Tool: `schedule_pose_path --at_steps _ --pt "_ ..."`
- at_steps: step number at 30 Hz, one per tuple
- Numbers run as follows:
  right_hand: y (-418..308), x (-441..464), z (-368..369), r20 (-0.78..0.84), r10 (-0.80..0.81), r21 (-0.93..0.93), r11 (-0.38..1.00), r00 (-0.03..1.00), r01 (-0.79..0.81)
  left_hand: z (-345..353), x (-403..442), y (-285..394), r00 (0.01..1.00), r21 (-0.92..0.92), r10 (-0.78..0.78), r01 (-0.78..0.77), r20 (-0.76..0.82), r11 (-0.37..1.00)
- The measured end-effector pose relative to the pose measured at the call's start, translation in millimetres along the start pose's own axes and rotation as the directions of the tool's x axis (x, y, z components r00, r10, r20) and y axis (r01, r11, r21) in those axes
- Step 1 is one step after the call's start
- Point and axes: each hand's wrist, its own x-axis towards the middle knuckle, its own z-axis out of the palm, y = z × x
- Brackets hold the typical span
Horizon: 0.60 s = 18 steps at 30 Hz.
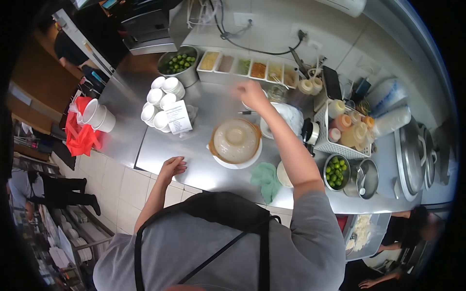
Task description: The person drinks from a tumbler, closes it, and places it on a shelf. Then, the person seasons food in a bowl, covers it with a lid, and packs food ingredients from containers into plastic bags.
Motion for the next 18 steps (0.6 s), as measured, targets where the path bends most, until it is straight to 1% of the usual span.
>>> schedule_pose_path --at_steps 1,2,3,5,6,8,9,10,12,13,17,18 --pt "3 26 11 -0.018 0.011 -0.038 0.999 1.000 -0.012 -13 1 -4 0.996 -0.024 0.040 -0.043 -0.082 0.999" --pt "3 51 23 -0.036 0.021 -0.077 0.997 0.999 -0.024 -24 3 -5 0.995 -0.030 0.046 -0.049 -0.085 0.998" --pt "5 71 36 -0.034 0.015 -0.080 0.997 0.999 -0.018 -35 4 -5 0.988 -0.033 0.063 -0.068 -0.139 0.997" --pt "11 111 62 -0.147 0.024 -0.269 0.961 0.989 -0.063 -55 12 -4 0.970 -0.045 0.108 -0.120 -0.218 0.992" --pt "25 133 78 -0.147 0.018 -0.276 0.959 0.989 -0.059 -62 17 -2 0.970 -0.051 0.112 -0.125 -0.216 0.991" --pt "54 168 114 -0.201 -0.017 -0.524 0.847 0.979 -0.093 -73 24 1 0.985 -0.125 0.078 -0.098 -0.157 0.987" --pt "52 174 125 -0.175 -0.038 -0.601 0.796 0.984 -0.076 -73 27 4 0.985 -0.162 0.078 -0.103 -0.156 0.981" --pt "51 179 135 -0.177 -0.039 -0.606 0.792 0.983 -0.077 -75 31 4 0.986 -0.161 0.093 -0.115 -0.137 0.980" --pt "51 185 150 -0.102 -0.135 -0.765 0.644 0.986 0.009 -80 38 1 0.991 -0.152 0.105 -0.116 -0.078 0.982" --pt "51 187 155 -0.025 -0.183 -0.846 0.528 0.983 0.077 -81 41 -1 0.992 -0.157 0.109 -0.117 -0.059 0.981" --pt "37 189 157 -0.034 -0.169 -0.883 0.467 0.985 0.050 -85 43 9 0.997 -0.145 0.060 -0.054 0.039 0.988" --pt "38 191 155 0.014 -0.126 -0.882 0.465 0.992 0.072 -87 44 10 0.997 -0.144 0.063 -0.055 0.049 0.988"
